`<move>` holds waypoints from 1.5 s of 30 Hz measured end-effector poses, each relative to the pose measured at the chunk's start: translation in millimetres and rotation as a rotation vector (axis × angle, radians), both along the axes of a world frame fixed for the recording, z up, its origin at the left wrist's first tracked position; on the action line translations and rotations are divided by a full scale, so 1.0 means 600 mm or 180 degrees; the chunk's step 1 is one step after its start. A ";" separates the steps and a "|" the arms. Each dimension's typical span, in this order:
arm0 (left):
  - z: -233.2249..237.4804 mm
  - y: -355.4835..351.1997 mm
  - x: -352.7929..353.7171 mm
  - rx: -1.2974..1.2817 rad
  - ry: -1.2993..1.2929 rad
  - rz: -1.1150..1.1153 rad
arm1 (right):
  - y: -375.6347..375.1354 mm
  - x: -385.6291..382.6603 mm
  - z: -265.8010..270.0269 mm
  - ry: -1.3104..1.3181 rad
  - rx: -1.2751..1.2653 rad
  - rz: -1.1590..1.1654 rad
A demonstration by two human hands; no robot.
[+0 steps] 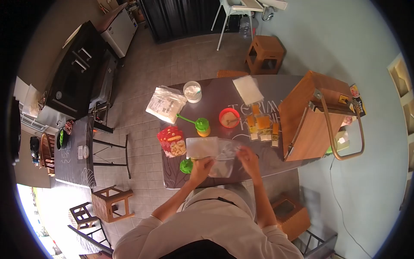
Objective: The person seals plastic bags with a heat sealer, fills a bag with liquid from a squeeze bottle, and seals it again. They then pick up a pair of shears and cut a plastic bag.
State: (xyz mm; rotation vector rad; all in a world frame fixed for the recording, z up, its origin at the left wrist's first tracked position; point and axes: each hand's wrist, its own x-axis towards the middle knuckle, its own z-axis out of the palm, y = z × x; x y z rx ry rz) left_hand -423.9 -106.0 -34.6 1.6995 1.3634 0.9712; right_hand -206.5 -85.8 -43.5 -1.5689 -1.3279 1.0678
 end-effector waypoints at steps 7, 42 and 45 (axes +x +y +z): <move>0.018 0.018 0.005 -0.0461 -0.0643 0.0291 | 0.149 0.156 -0.174 -0.2674 -0.0572 -0.1066; 0.031 0.021 0.068 -0.0524 -0.0342 0.0157 | 0.085 0.173 -0.191 -0.3442 0.0124 0.0272; 0.027 0.019 0.058 -0.0878 -0.0270 0.0003 | 0.088 0.186 -0.201 -0.3593 -0.0131 0.0040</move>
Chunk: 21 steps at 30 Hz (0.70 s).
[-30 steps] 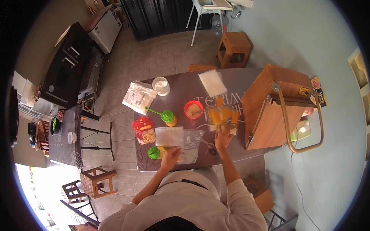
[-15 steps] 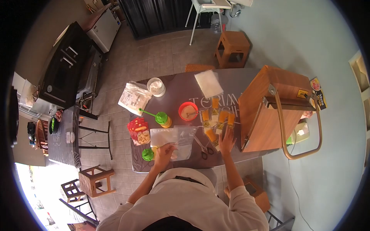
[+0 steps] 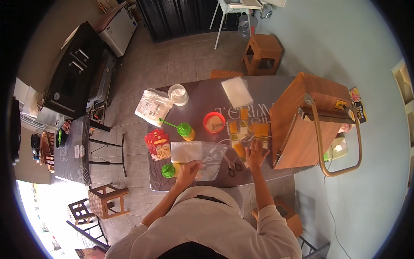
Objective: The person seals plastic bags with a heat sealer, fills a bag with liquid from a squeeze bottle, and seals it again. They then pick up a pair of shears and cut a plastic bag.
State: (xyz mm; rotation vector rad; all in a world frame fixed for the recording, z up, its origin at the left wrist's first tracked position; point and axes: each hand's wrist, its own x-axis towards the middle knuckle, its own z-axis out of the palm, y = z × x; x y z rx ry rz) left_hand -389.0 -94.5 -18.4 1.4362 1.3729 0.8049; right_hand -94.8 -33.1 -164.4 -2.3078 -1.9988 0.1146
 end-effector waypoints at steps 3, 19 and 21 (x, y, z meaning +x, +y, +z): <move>0.000 -0.002 -0.005 0.0040 -0.0005 0.0047 | 0.002 0.024 -0.008 -0.0237 0.0043 -0.0374; -0.040 -0.001 -0.019 0.0140 0.0121 -0.0156 | 0.078 -0.046 -0.015 0.0028 0.0093 0.0610; -0.038 -0.001 -0.021 0.0128 0.0105 -0.0071 | 0.076 -0.018 -0.017 -0.0009 0.0319 0.0896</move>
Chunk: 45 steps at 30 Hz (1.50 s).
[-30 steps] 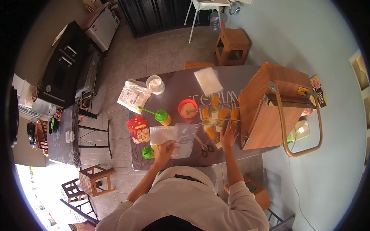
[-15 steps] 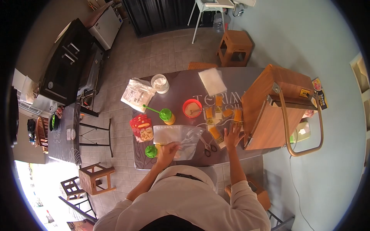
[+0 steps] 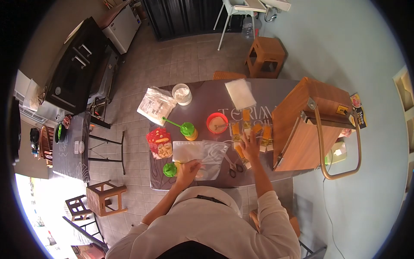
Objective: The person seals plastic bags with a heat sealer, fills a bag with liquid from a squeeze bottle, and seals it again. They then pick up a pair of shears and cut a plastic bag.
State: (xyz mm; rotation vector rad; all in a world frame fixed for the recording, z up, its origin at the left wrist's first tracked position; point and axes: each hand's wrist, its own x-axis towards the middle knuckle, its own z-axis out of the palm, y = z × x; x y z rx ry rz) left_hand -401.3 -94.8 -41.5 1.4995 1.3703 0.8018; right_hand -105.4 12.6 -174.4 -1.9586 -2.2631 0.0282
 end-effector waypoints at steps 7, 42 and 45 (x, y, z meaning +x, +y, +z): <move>-0.014 -0.005 0.006 0.0352 -0.0147 0.0595 | 0.024 0.064 0.024 -0.0056 -0.0393 -0.0130; -0.023 -0.009 0.016 0.0259 -0.0339 0.0525 | -0.046 -0.037 0.023 0.0346 0.0095 -0.0540; -0.018 -0.006 0.007 0.0109 -0.0016 0.0121 | -0.045 -0.053 0.029 0.0247 0.0045 0.0379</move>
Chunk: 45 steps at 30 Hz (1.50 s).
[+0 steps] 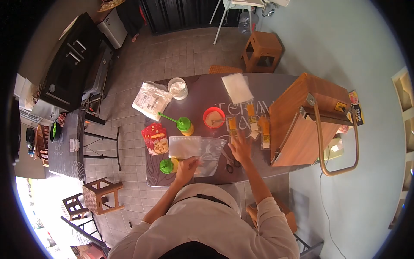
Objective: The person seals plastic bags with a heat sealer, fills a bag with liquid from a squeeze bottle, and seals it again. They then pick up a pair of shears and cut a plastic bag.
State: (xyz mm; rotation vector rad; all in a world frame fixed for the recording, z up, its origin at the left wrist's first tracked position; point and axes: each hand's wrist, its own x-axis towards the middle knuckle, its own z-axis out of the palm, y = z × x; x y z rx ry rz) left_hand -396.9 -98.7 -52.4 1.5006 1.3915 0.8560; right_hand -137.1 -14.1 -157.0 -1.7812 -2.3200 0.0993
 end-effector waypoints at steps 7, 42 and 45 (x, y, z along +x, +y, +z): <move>-0.011 0.003 0.004 0.0181 -0.0106 0.0403 | 0.011 0.030 0.006 -0.0415 -0.0285 -0.0684; 0.032 0.030 0.014 0.0292 -0.1491 0.0902 | -0.054 -0.252 0.320 0.2367 -0.0196 0.0873; 0.059 0.018 0.000 0.0564 -0.1323 0.0997 | -0.055 -0.273 0.347 0.2374 -0.0820 0.0878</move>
